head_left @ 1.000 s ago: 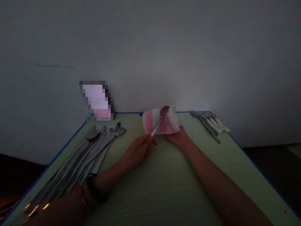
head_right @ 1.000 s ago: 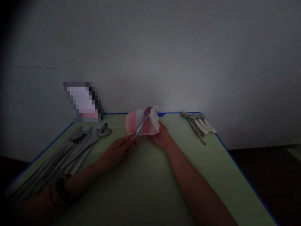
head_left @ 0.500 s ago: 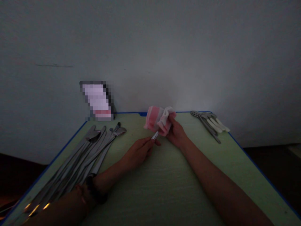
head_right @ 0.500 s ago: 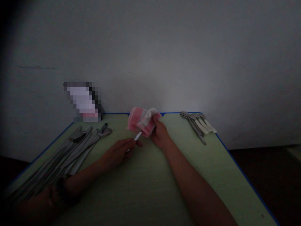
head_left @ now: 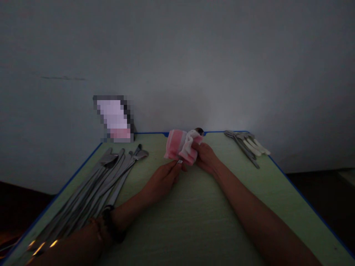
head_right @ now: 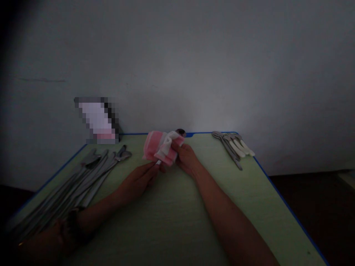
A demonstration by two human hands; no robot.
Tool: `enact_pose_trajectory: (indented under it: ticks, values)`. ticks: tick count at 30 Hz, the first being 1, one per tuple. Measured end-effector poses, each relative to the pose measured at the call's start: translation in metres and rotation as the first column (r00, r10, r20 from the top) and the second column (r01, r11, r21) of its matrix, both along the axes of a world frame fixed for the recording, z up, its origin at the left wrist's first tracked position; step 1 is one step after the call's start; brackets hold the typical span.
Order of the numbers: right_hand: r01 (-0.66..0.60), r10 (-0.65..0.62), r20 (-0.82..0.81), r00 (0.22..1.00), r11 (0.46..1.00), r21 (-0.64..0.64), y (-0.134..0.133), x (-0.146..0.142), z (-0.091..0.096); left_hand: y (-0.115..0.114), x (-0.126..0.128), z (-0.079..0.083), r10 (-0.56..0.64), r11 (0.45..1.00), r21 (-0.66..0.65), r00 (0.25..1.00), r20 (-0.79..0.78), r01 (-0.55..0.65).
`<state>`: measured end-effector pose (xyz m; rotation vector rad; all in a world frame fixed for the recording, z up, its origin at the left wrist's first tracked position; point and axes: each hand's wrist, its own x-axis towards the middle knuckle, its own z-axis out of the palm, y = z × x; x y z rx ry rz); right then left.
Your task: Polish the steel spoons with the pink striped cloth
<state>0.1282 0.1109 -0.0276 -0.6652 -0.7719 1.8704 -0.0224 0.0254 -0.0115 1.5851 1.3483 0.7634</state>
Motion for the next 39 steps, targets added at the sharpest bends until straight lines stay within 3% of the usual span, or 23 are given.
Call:
enact_pose_trajectory:
  ticks: [10, 14, 18, 22, 25, 29, 35, 39]
  values:
    - [0.147, -0.158, -0.129, 0.979, 0.985, -0.088, 0.015, 0.002, -0.014, -0.002, -0.001, -0.002, -0.071, 0.997, 0.016, 0.990, 0.118, 0.070]
    - [0.168, -0.178, -0.136, 0.975, 0.982, -0.085, 0.018, 0.002, -0.016, -0.004, 0.000, 0.001, -0.131, 0.989, 0.067, 0.991, 0.025, 0.129]
    - [0.188, -0.188, -0.004, 0.982, 0.981, 0.038, 0.006, -0.004, -0.014, -0.003, 0.002, 0.002, -0.123, 0.985, 0.110, 0.988, -0.098, 0.133]
    - [0.108, -0.137, 0.178, 0.974, 0.981, 0.164, -0.001, -0.008, -0.017, -0.001, 0.003, 0.000, -0.035, 0.988, 0.144, 0.994, -0.105, 0.050]
    - [0.063, -0.110, 0.227, 0.968, 0.977, 0.204, -0.003, -0.009, -0.018, 0.001, 0.002, -0.002, -0.006, 0.991, 0.134, 0.995, -0.100, 0.020]
    - [0.064, -0.081, 0.128, 0.988, 0.989, 0.130, -0.003, -0.010, -0.013, 0.002, 0.002, 0.000, -0.020, 0.989, 0.144, 0.994, -0.108, 0.035]
    - [0.292, -0.305, -0.121, 0.944, 0.950, -0.113, 0.007, -0.007, -0.007, -0.002, 0.001, 0.003, -0.133, 0.975, 0.151, 0.973, -0.186, 0.163]
    - [0.315, -0.333, -0.159, 0.929, 0.940, -0.131, 0.015, -0.002, -0.010, -0.006, -0.001, 0.003, -0.198, 0.952, 0.179, 0.944, -0.263, 0.250]
